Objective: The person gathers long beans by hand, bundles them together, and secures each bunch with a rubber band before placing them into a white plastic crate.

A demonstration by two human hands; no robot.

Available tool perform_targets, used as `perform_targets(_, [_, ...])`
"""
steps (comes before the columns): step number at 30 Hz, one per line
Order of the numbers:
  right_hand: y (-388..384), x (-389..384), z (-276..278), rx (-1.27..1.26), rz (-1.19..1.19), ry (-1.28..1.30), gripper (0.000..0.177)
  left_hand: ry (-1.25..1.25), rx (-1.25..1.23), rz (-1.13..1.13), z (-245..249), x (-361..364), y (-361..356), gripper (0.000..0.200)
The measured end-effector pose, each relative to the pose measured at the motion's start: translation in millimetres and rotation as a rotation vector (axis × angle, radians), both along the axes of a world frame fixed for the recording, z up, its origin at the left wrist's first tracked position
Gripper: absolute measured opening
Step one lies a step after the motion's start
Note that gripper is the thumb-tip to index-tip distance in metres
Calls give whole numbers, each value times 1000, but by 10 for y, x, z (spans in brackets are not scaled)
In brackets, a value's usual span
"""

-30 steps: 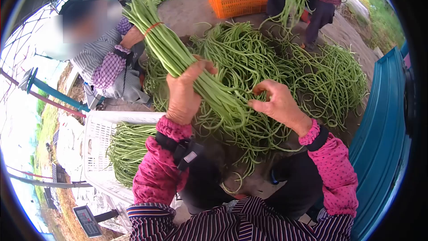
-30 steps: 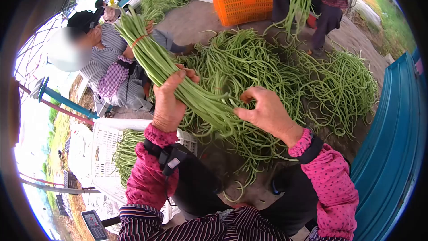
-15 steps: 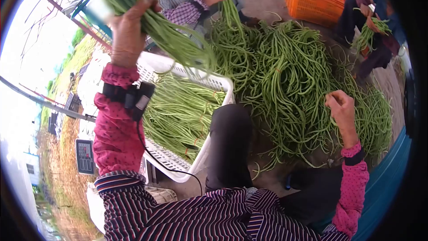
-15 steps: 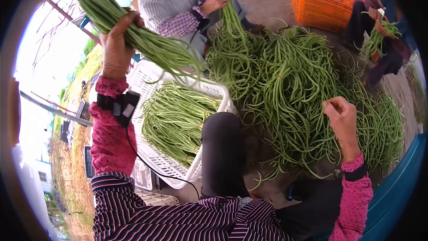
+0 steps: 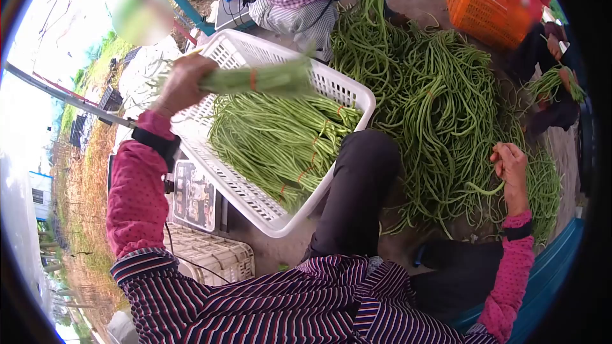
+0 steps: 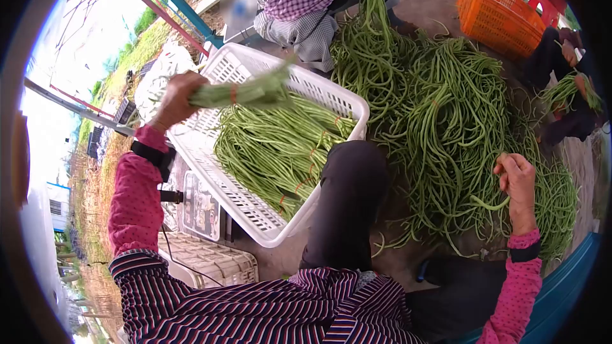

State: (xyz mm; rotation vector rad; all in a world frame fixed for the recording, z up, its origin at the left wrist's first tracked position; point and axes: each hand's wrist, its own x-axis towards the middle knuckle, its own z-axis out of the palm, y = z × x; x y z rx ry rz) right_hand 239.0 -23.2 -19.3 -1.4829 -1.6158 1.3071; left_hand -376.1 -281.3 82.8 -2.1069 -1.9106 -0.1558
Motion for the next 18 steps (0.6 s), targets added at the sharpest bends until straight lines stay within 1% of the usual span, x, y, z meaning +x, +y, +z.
perform_targets(1, [1, 1, 51, -15, 5, 9, 22, -40, -81, 23, -379, 56, -42, 19])
perform_targets(2, [-2, 5, 105, -31, 9, 18, 22, -38, -299, 107, -709, 136, -69, 25])
perform_targets(3, [-3, 6, 163, -46, 13, 27, 22, 62, -568, 142, -916, 321, -78, 43])
perform_targets(4, [-10, -4, 225, -45, 7, 58, 21, 161, -749, 225, -1163, 494, -75, 61])
perform_targets(5, [-15, 0, 277, -28, 12, 57, 21, 200, -759, 218, -1451, 535, -121, 68])
perform_targets(6, [-19, 14, 326, -12, 16, 55, 21, 216, -712, 218, -1770, 500, -173, 72])
perform_targets(7, [-34, 36, 372, 3, 15, 54, 21, 234, -667, 215, -1896, 544, -183, 76])
perform_targets(8, [-60, 59, 421, 10, 20, 52, 20, 200, -645, 224, -1997, 558, -196, 71])
perform_targets(10, [-82, 145, 468, 23, 13, 32, 20, 130, -604, 245, -2007, 740, -138, 62])
perform_targets(13, [-102, 225, 461, 28, -1, 18, 20, -158, -707, 336, -1978, 961, -38, 52])
perform_targets(14, [-111, 218, 467, 31, -13, 12, 20, -183, -586, 237, -2090, 962, -96, 39])
perform_targets(15, [-114, 202, 489, 39, -28, 8, 20, -282, -703, 247, -2102, 1003, -63, 35])
perform_targets(16, [-126, 170, 511, 35, -12, 10, 20, -337, -649, 174, -2219, 1043, -123, 34])
perform_targets(17, [-150, 114, 532, 43, -6, 16, 20, -368, -658, 164, -2313, 1125, -141, 35])
perform_targets(18, [-172, 56, 572, 62, -12, 25, 20, -357, -740, 160, -2399, 1197, -150, 36])
